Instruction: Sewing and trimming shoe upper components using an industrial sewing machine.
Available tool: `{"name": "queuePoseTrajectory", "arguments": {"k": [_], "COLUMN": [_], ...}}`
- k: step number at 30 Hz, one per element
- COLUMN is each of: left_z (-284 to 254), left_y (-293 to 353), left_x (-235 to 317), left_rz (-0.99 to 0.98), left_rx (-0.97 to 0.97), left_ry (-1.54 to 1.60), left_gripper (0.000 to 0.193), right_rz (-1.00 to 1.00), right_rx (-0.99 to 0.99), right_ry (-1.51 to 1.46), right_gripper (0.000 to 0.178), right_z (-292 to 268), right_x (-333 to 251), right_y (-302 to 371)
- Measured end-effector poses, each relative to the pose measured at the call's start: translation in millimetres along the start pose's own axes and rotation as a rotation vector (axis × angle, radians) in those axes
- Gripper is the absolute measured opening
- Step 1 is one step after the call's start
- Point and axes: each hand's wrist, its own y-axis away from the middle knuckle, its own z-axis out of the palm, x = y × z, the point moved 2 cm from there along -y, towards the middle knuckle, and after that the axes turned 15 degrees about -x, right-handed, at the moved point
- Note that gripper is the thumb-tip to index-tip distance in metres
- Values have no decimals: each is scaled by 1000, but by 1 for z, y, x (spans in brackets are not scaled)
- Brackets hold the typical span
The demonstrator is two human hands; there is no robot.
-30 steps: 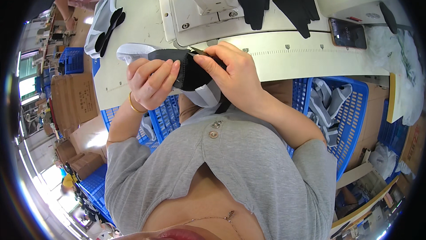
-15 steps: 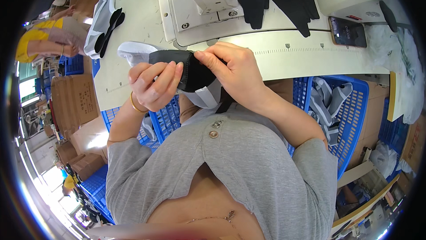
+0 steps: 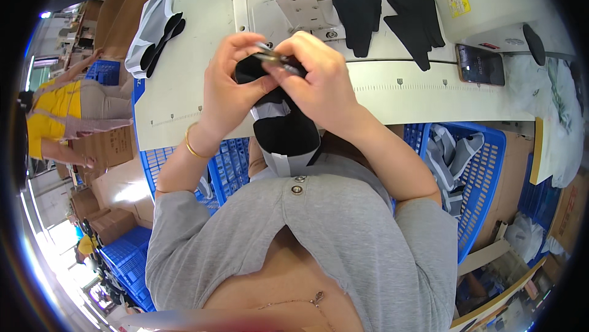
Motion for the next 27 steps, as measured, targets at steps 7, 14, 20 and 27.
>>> {"name": "queuePoseTrajectory", "arguments": {"k": [7,14,20,27], "left_z": [15,4,4,9], "left_y": [24,26,16,12], "left_x": [-3,-12,-12,-4], "left_rz": [220,28,-40,41], "left_rx": [633,292,39,-71], "left_ry": [-658,33,213,520], "left_gripper": [44,11,17,40], "right_rz": [343,168,-116,242], "right_rx": [225,274,9,-59], "right_ry": [-325,80,232,-290], "right_gripper": [17,14,25,11], "right_z": [-5,-16,-20,-16], "right_x": [7,12,-7,20], "right_y": [9,6,-4,-1]}}
